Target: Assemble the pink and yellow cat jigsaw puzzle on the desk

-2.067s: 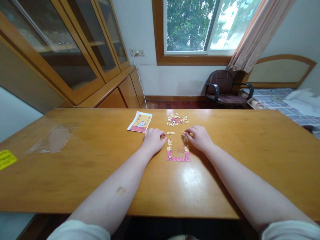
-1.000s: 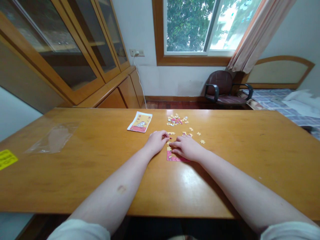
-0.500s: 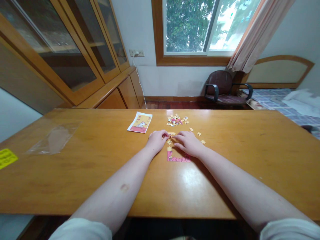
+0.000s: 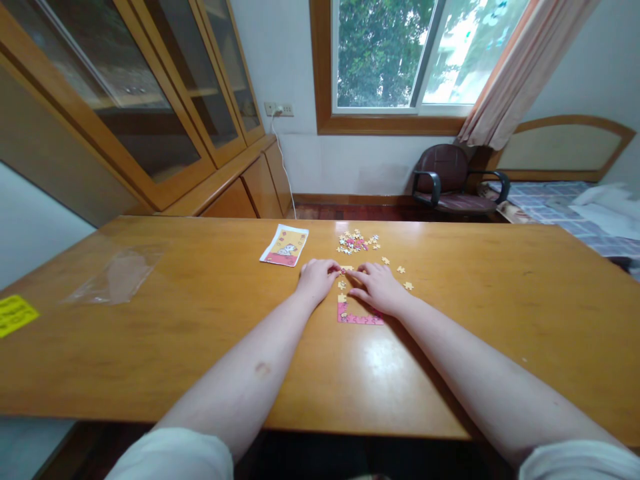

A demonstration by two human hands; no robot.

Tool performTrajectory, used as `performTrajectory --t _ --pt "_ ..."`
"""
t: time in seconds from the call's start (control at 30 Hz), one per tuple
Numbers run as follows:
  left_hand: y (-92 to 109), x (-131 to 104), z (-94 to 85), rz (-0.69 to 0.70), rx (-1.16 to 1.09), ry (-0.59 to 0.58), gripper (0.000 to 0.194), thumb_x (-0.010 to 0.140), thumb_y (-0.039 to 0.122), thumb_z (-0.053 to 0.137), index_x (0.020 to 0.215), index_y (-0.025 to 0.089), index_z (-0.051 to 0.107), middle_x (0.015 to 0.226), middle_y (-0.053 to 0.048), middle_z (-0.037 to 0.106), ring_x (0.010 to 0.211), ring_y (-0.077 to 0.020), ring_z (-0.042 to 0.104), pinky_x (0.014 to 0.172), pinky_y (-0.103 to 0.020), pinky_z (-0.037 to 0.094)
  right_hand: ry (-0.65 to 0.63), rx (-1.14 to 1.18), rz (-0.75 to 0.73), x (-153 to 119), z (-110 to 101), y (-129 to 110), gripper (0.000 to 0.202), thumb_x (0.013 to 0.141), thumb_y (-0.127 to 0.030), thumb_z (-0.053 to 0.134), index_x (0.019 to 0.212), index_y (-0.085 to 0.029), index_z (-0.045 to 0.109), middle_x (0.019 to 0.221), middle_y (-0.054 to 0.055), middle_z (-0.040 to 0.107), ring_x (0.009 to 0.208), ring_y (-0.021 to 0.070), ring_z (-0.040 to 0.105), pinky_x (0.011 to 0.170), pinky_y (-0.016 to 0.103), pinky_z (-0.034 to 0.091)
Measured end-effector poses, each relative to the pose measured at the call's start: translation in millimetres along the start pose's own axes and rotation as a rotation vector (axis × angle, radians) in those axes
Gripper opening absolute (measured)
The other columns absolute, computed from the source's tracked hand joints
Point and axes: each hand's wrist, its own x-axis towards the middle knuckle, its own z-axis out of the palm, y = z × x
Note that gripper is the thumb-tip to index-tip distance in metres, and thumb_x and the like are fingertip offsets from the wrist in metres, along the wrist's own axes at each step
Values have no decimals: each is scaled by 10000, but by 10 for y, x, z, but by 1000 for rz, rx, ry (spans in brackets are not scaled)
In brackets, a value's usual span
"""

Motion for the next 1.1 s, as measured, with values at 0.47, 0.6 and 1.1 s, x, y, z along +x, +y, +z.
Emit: performTrajectory --t 0.47,0.6,1.1 --pt "15 -13 -17 13 25 20 198 845 347 567 974 268 694 995 -21 697 957 -215 561 871 -346 406 11 -5 -6 11 31 4 552 883 -542 486 1358 -260 484 1162 111 559 1056 252 492 927 391 327" --pt "14 -41 -54 10 57 46 201 856 294 526 946 266 704 987 -28 688 943 -218 562 885 -357 404 16 -4 -13 1 16 10 540 887 -533 486 1351 -257 492 1165 109 561 1062 252 493 929 392 329" --pt "3 -49 -63 25 96 22 290 814 211 493 937 298 741 973 -16 688 927 -212 571 871 -345 434 3 -2 -12 3 12 7 546 881 -533 496 1357 -265 488 1169 112 557 1058 260 496 930 400 329"
